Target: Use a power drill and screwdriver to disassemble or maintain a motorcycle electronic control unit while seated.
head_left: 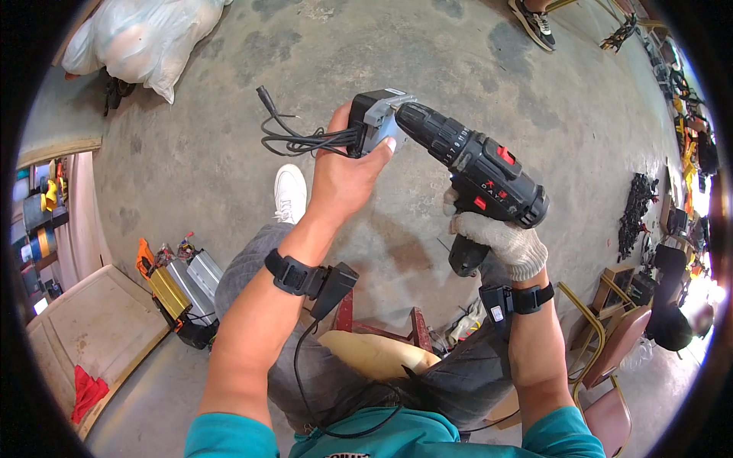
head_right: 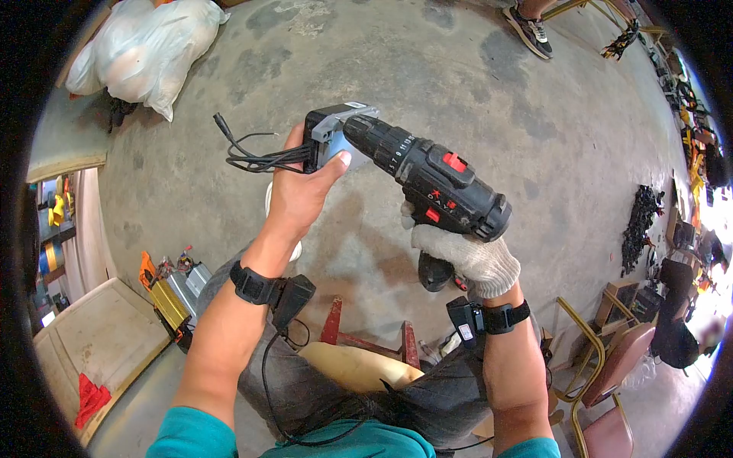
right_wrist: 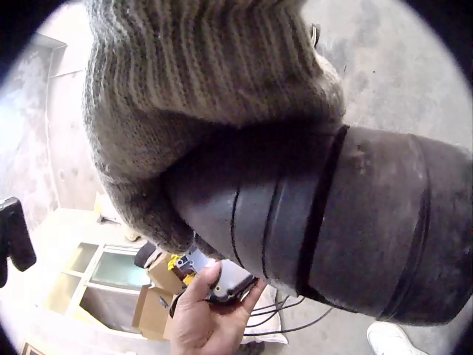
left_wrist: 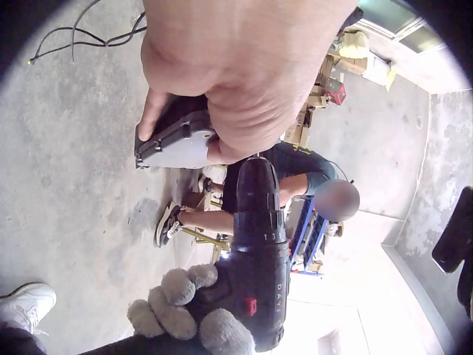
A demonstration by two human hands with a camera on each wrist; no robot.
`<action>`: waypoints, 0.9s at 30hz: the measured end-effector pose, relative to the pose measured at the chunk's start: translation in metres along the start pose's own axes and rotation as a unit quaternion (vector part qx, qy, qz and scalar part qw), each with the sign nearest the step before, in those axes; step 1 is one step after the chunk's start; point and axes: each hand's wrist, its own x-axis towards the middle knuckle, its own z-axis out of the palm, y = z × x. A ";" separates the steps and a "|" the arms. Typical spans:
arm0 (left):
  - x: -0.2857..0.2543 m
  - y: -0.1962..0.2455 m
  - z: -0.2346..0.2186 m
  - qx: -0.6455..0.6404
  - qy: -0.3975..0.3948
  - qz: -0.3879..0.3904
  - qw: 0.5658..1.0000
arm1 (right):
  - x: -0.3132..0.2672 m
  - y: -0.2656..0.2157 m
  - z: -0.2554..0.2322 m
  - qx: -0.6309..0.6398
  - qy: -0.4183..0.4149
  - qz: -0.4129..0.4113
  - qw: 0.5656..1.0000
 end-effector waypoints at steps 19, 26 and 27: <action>0.000 -0.002 0.001 -0.005 -0.007 -0.001 1.000 | 0.001 0.003 0.000 0.008 0.004 -0.005 1.000; 0.001 -0.003 0.000 0.011 -0.002 0.003 1.000 | 0.000 0.003 0.001 0.031 0.002 0.005 1.000; 0.001 -0.003 0.000 0.011 -0.002 0.004 1.000 | 0.000 0.001 0.001 0.024 0.002 0.000 1.000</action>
